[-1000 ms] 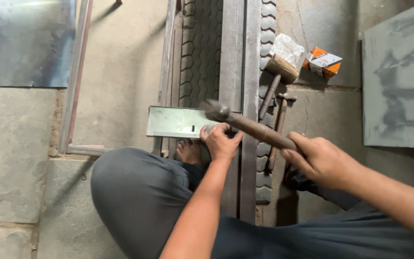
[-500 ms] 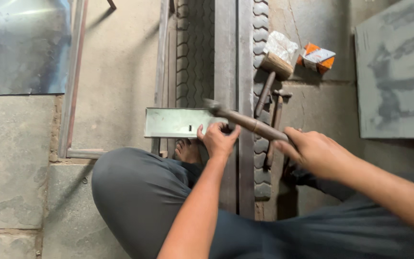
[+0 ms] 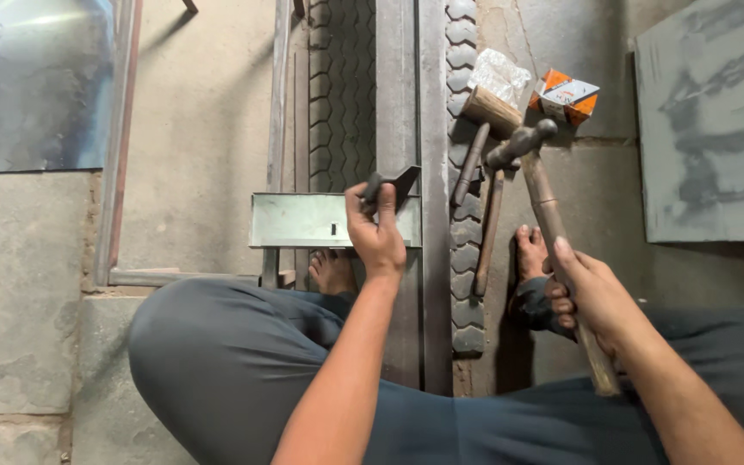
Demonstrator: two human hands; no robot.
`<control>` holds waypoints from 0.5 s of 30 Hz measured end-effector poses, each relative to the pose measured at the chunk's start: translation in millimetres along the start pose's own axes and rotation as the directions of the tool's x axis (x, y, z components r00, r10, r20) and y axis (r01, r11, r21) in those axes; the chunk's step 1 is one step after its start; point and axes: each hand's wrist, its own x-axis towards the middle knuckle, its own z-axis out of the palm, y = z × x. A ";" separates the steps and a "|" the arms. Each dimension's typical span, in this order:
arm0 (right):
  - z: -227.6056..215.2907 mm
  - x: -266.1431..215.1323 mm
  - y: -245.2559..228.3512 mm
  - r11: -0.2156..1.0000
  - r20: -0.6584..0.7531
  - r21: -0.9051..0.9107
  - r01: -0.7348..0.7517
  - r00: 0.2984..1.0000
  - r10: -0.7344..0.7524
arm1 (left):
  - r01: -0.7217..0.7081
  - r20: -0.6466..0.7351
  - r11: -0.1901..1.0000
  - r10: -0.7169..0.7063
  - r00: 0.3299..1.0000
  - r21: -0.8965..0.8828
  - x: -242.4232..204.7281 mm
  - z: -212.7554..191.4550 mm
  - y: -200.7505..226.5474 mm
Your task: The person sits on the floor and uses a hammer to strike a metal chisel placed against a rectangular metal piece. They repeatedly hit the chisel to shape or bend the metal, occasionally repositioning the piece and the chisel.
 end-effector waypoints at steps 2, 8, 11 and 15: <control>0.1 9.6 1.1 0.999 -0.015 0.018 -0.035 0.999 0.035 | 0.134 0.046 0.910 -0.126 0.991 -0.392 10.9 4.1 4.7; -5.3 21.2 24.6 0.988 -0.006 0.007 -0.154 0.988 0.154 | 0.462 0.247 0.675 -0.396 0.885 -0.575 31.6 -9.0 3.3; -5.2 26.5 25.6 0.986 0.000 -0.009 -0.168 0.986 0.168 | 0.451 -0.052 0.878 -0.449 0.892 0.157 28.8 -5.4 10.7; -2.3 30.0 28.0 0.985 0.004 -0.045 -0.166 0.986 0.167 | 0.038 -0.040 0.606 -0.010 0.999 0.795 13.9 -10.8 24.1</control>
